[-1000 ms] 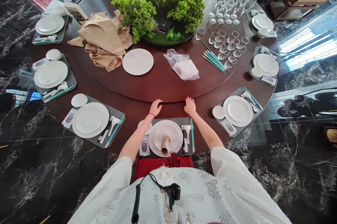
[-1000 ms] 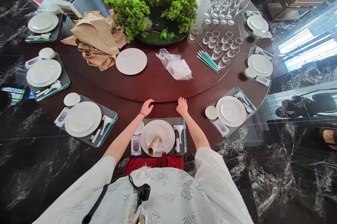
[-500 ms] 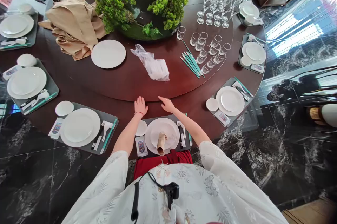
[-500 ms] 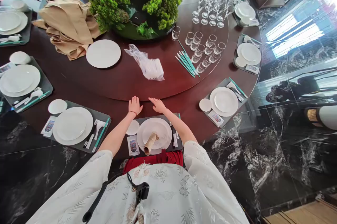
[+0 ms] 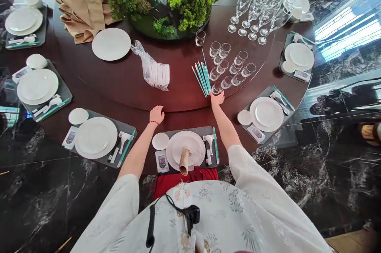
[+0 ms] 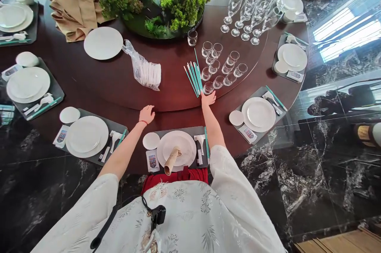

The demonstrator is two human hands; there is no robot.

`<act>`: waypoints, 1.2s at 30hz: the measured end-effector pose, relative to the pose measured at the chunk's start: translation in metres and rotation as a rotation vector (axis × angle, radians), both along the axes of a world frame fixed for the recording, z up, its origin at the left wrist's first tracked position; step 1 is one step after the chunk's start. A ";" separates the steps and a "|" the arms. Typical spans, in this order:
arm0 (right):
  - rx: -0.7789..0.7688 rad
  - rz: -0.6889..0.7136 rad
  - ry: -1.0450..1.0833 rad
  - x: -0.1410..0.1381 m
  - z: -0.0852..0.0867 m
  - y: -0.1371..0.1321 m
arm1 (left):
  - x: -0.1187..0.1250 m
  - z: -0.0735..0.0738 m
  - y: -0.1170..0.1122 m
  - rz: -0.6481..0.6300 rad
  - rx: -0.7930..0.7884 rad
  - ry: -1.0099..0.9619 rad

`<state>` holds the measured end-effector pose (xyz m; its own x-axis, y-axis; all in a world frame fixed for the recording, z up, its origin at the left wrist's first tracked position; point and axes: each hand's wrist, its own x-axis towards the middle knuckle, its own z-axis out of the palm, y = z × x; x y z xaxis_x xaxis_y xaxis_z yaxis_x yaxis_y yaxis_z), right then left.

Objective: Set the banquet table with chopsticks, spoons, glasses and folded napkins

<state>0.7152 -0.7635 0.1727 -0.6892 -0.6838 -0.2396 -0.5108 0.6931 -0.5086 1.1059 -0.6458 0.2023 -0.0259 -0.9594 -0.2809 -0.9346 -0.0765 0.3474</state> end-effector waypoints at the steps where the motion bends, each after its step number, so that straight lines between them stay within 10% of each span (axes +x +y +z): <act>1: -0.027 -0.034 -0.020 0.009 -0.003 -0.001 | -0.009 -0.001 0.003 -0.016 -0.005 0.013; 12: -0.218 0.507 -0.038 0.038 -0.018 0.103 | -0.033 -0.014 0.017 -0.116 0.060 0.073; 21: 0.025 0.850 -0.142 0.007 -0.032 0.186 | -0.051 -0.015 0.009 -0.214 0.068 0.081; 31: -0.015 0.942 -0.164 -0.029 -0.010 0.169 | -0.065 -0.018 0.006 -0.102 0.136 -0.048; 36: -0.354 0.519 -0.166 -0.084 0.005 0.078 | -0.028 -0.021 0.007 -0.036 0.158 -0.104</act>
